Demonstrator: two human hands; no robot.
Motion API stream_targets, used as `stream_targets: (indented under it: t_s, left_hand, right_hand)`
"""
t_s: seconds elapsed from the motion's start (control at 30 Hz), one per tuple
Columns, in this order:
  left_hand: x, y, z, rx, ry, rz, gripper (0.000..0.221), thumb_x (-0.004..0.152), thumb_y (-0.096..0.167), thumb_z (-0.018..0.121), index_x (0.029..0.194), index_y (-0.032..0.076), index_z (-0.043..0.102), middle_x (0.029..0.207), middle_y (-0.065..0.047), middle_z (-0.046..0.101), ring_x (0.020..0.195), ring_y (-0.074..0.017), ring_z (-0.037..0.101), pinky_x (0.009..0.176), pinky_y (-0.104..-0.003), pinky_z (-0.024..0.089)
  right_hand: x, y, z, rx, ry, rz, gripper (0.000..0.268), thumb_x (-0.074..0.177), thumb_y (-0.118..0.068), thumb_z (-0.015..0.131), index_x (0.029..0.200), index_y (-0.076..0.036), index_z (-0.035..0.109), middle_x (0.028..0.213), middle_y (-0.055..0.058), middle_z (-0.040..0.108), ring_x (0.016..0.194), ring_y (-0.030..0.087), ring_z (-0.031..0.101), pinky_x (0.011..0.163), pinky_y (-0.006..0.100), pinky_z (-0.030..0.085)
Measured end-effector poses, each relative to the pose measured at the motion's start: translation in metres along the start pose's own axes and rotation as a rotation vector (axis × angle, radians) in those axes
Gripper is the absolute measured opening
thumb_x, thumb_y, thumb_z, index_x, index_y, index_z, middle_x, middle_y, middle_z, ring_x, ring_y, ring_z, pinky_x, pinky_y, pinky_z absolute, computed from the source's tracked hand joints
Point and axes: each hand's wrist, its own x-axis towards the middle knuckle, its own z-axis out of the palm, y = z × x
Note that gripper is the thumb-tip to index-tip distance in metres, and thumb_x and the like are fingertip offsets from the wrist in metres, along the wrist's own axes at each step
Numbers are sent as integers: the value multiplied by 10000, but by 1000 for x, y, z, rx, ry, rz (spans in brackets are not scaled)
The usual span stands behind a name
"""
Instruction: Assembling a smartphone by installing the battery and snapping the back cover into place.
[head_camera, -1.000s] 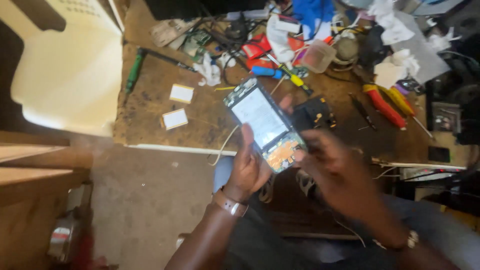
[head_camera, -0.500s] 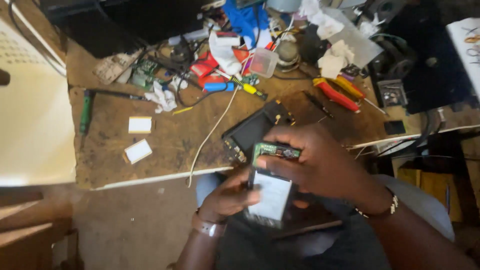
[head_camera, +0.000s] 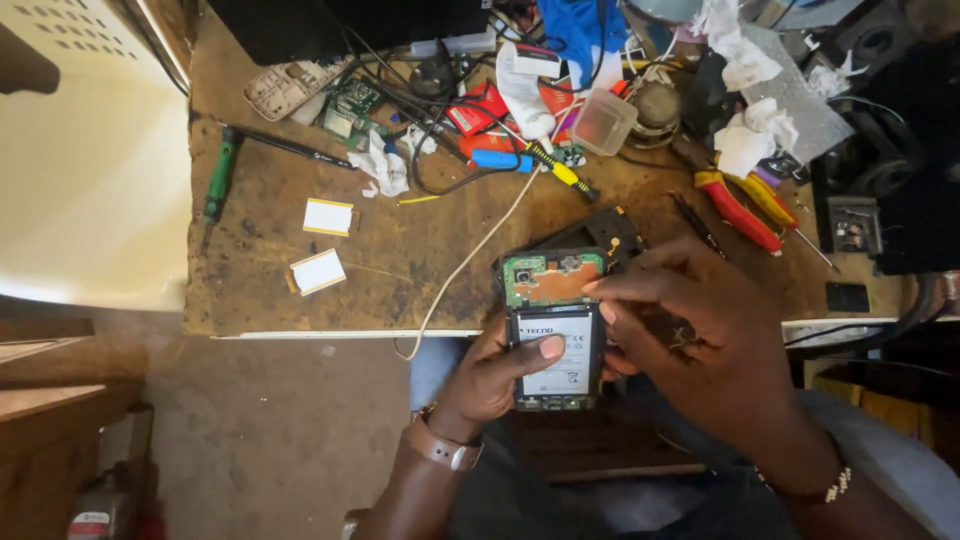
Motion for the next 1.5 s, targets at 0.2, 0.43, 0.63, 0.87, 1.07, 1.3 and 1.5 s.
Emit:
stream_targets:
  t_s: [0.2, 0.43, 0.63, 0.87, 1.07, 1.3, 1.5]
  left_hand:
    - [-2, -5, -2, 3, 28, 5, 610, 996, 351, 707, 1507, 52, 559, 1525, -121, 613, 1428, -302, 584, 1237, -475, 442]
    - [-4, -14, -3, -109, 30, -14, 602, 1017, 312, 707, 1521, 24, 542, 1499, -129, 627, 1395, -304, 601, 1172, -486, 515]
    - [-7, -28, -7, -208, 73, -125, 600, 1016, 384, 688, 1488, 27, 586, 1446, -137, 670, 1340, -301, 647, 1123, -494, 551]
    - [-9, -37, -9, -209, 131, -53, 493, 1059, 311, 644, 1458, 24, 597, 1431, -145, 678, 1342, -302, 651, 1128, -463, 533]
    - [-22, -89, -50, 576, 17, 558, 433, 1176, 40, 476, 1579, 197, 501, 1615, -216, 494, 1525, -406, 528, 1273, -506, 428]
    - [-17, -71, -30, 330, 98, 302, 319, 1172, 160, 483, 1452, 43, 579, 1533, -211, 568, 1482, -335, 544, 1274, -471, 455]
    - [-18, -69, -32, 132, 152, 111, 380, 1127, 224, 556, 1453, 32, 597, 1550, -176, 574, 1492, -306, 531, 1260, -456, 445]
  right_hand:
    - [0, -2, 2, -22, -10, -62, 152, 971, -104, 738, 1102, -157, 795, 1051, 56, 684, 881, 160, 731, 728, 291, 549]
    - [0, -6, 2, 78, -53, 5, 102, 969, -113, 697, 1033, -127, 774, 1010, 46, 680, 833, 149, 714, 710, 292, 564]
    - [0, -6, 4, 99, -55, 64, 94, 933, -132, 749, 1026, -117, 763, 987, 47, 666, 764, 129, 714, 685, 263, 603]
    - [2, -7, 4, 84, -68, 58, 71, 928, -140, 768, 998, -124, 767, 959, 46, 662, 704, 123, 715, 647, 265, 596]
    - [0, -1, 7, 78, -78, 62, 91, 921, -174, 788, 1009, -152, 783, 977, 36, 646, 709, 107, 701, 623, 249, 586]
    - [0, -8, 7, 278, -73, 227, 115, 917, -87, 742, 1026, -58, 719, 986, 71, 631, 739, 144, 741, 550, 259, 760]
    - [4, -11, 9, 368, -57, 455, 180, 915, -89, 713, 1068, -78, 619, 957, 72, 676, 707, 152, 759, 543, 289, 741]
